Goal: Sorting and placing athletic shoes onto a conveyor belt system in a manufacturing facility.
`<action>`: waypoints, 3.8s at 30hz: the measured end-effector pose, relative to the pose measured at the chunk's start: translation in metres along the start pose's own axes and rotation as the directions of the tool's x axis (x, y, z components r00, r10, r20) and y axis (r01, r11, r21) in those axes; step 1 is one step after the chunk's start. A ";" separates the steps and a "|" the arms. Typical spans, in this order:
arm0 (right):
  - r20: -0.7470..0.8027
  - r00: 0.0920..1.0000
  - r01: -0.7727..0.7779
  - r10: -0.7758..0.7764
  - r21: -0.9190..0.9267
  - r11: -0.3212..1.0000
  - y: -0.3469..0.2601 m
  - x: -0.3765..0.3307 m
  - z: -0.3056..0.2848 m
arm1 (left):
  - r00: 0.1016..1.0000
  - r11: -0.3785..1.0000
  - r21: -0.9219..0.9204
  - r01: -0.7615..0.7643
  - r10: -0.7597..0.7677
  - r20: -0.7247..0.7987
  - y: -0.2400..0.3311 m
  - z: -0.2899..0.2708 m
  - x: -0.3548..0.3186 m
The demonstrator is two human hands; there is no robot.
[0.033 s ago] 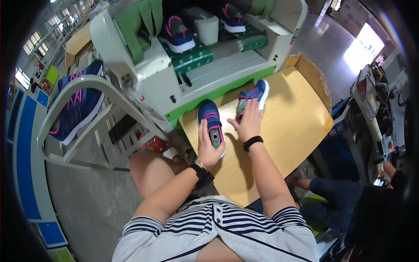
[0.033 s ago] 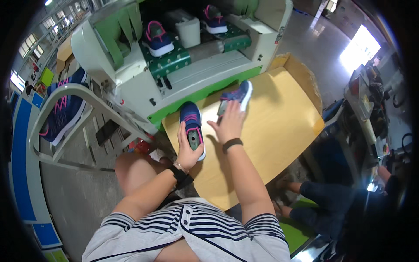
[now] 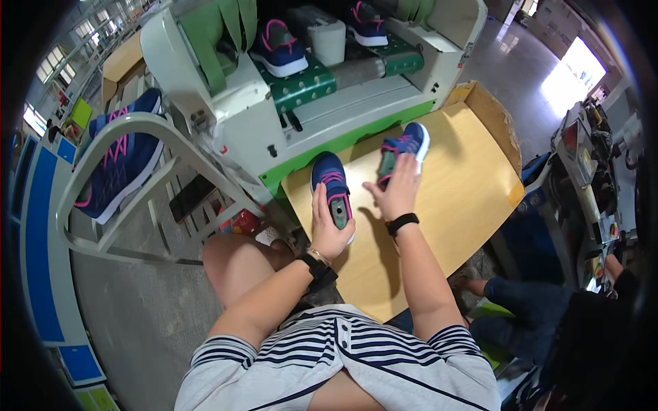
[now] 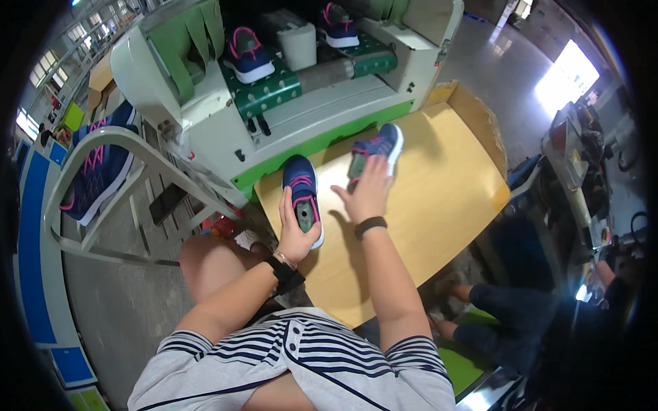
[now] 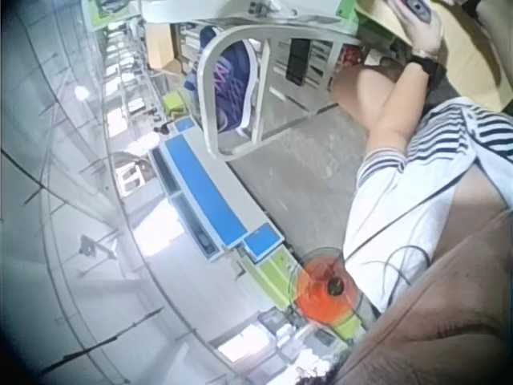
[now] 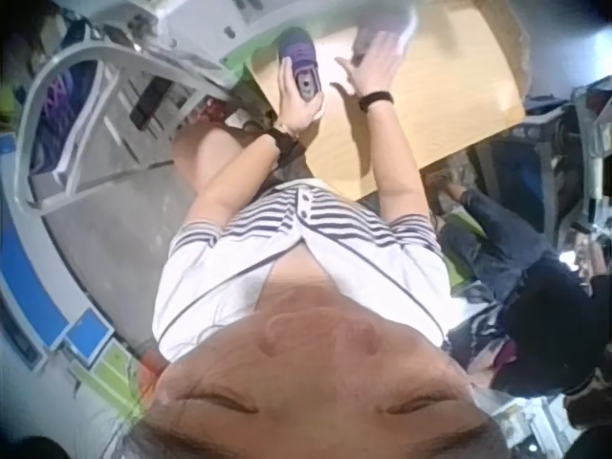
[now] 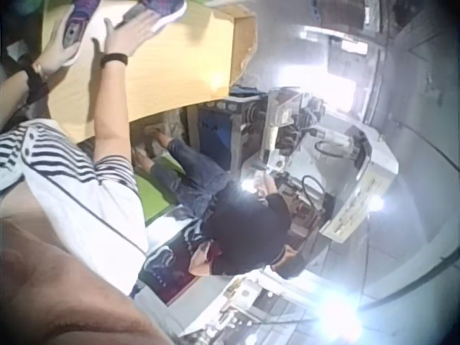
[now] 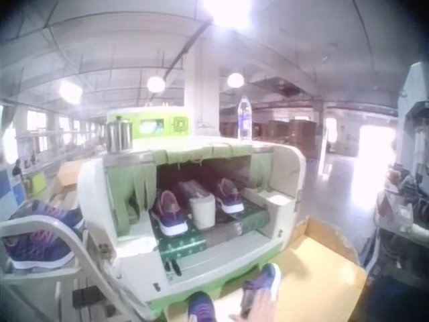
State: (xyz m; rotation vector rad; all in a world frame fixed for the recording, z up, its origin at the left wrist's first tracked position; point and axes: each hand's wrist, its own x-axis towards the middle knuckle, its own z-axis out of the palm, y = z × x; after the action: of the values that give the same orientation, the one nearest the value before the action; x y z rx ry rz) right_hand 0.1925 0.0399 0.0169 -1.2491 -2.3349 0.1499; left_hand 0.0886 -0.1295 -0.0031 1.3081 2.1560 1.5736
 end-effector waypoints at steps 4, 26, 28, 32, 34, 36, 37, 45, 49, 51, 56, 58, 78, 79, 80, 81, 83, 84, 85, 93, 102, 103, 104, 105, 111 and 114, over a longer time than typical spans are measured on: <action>-0.004 0.905 -0.357 0.426 0.540 0.762 0.057 0.004 -0.006 | 1.000 1.000 -0.017 -0.009 0.009 -0.025 0.004 0.009 0.004; -0.131 0.983 0.123 0.127 0.990 0.072 0.033 0.100 -0.144 | 0.955 0.850 -0.504 -0.153 -0.004 -0.298 0.175 -0.107 0.148; -0.185 0.981 0.168 0.063 0.962 0.215 0.013 0.163 -0.138 | 0.880 0.959 -0.164 -0.230 0.133 -0.456 0.152 -0.082 0.183; -0.172 0.985 0.080 0.031 0.601 0.795 0.012 0.255 -0.096 | 0.876 0.987 0.148 -0.055 0.119 -0.467 0.112 -0.037 0.218; -0.183 0.983 0.115 -0.008 0.581 0.806 0.007 0.269 -0.088 | 0.884 0.987 0.159 -0.005 0.079 -0.461 0.115 -0.037 0.223; -0.204 0.978 0.141 -0.032 0.549 0.824 0.003 0.278 -0.087 | 0.897 0.990 0.142 -0.002 0.065 -0.438 0.114 -0.044 0.230; -0.193 0.981 0.134 -0.024 0.578 0.805 -0.001 0.277 -0.085 | 0.901 0.987 0.158 -0.011 0.078 -0.427 0.113 -0.048 0.231; -0.222 0.975 0.082 0.015 0.419 0.904 -0.017 0.297 -0.089 | 0.924 0.982 0.112 0.151 -0.100 -0.369 0.121 -0.059 0.247; -0.522 0.832 0.241 -0.186 0.039 0.970 -0.057 0.257 -0.100 | 0.937 0.988 0.109 0.108 -0.064 -0.343 0.112 -0.059 0.257; -0.511 0.792 0.498 -0.334 0.223 0.838 -0.084 0.197 -0.109 | 0.951 0.996 0.079 0.029 -0.004 -0.309 0.098 -0.072 0.252; 0.151 0.857 0.306 -0.492 0.619 0.723 -0.056 -0.022 -0.066 | 0.947 0.969 -0.003 -0.247 0.241 -0.213 0.078 -0.079 0.154; 0.405 0.741 0.203 -0.536 0.625 0.753 -0.022 -0.102 -0.040 | 0.991 0.977 0.162 -0.136 0.134 0.023 0.065 -0.057 0.099; 0.645 0.577 0.335 -0.501 0.373 0.865 -0.026 -0.182 -0.054 | 0.957 0.960 0.055 0.275 -0.278 0.079 -0.035 -0.017 -0.027; 0.657 0.582 0.326 -0.480 0.352 0.877 -0.027 -0.179 -0.060 | 0.961 0.962 -0.015 0.274 -0.273 0.036 -0.027 -0.014 -0.019; 0.657 0.581 0.304 -0.480 0.371 0.877 -0.024 -0.178 -0.063 | 0.970 0.970 0.005 0.242 -0.241 -0.018 -0.020 -0.013 -0.012; 0.654 0.579 0.292 -0.487 0.391 0.873 -0.023 -0.176 -0.063 | 0.976 0.978 0.028 0.206 -0.203 -0.079 -0.016 -0.014 -0.004; 0.653 0.567 0.286 -0.502 0.416 0.863 -0.026 -0.175 -0.061 | 0.969 0.969 -0.072 0.235 -0.239 -0.054 -0.022 -0.017 0.013; 0.652 0.578 0.270 -0.491 0.415 0.869 -0.025 -0.176 -0.060 | 0.957 0.957 -0.034 0.287 -0.288 -0.035 -0.013 -0.018 0.020; 0.648 0.563 0.285 -0.513 0.430 0.857 -0.027 -0.176 -0.059 | 0.953 0.955 -0.026 0.295 -0.296 -0.059 -0.018 -0.021 0.025; 0.635 0.589 0.250 -0.500 0.445 0.860 -0.028 -0.151 -0.058 | 0.911 0.708 0.707 0.000 -0.292 0.292 -0.039 -0.006 0.012; 0.227 0.960 0.145 -0.162 0.090 0.985 -0.040 0.003 -0.071 | 0.827 0.700 0.714 -0.006 -0.399 0.397 -0.023 -0.010 0.019; 0.229 0.971 0.086 -0.071 -0.055 0.995 -0.019 0.007 -0.050 | 0.822 0.720 0.694 0.010 -0.401 0.404 -0.025 -0.006 0.018; 0.372 0.928 0.010 -0.014 0.012 1.000 -0.011 0.017 -0.047 | 0.817 0.725 0.689 0.019 -0.408 0.407 -0.028 -0.007 0.017; 0.509 0.860 -0.080 0.043 0.051 0.996 -0.004 0.025 -0.045 | 0.831 0.737 0.675 0.026 -0.392 0.396 -0.030 -0.006 0.016; -0.006 0.960 0.266 -0.279 0.311 0.912 0.035 -0.024 -0.027 | 0.862 0.778 0.624 0.075 -0.365 0.352 -0.038 -0.020 0.014; 0.027 0.987 0.130 -0.160 0.460 0.878 0.070 -0.064 -0.052 | 0.861 0.797 0.601 0.064 -0.348 0.370 -0.037 -0.017 0.015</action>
State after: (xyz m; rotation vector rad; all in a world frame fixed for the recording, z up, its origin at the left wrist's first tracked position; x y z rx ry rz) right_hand 0.2989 0.0219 0.0170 -0.8409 -2.2521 0.6587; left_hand 0.0494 -0.1325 -0.0214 1.3345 2.4035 0.4373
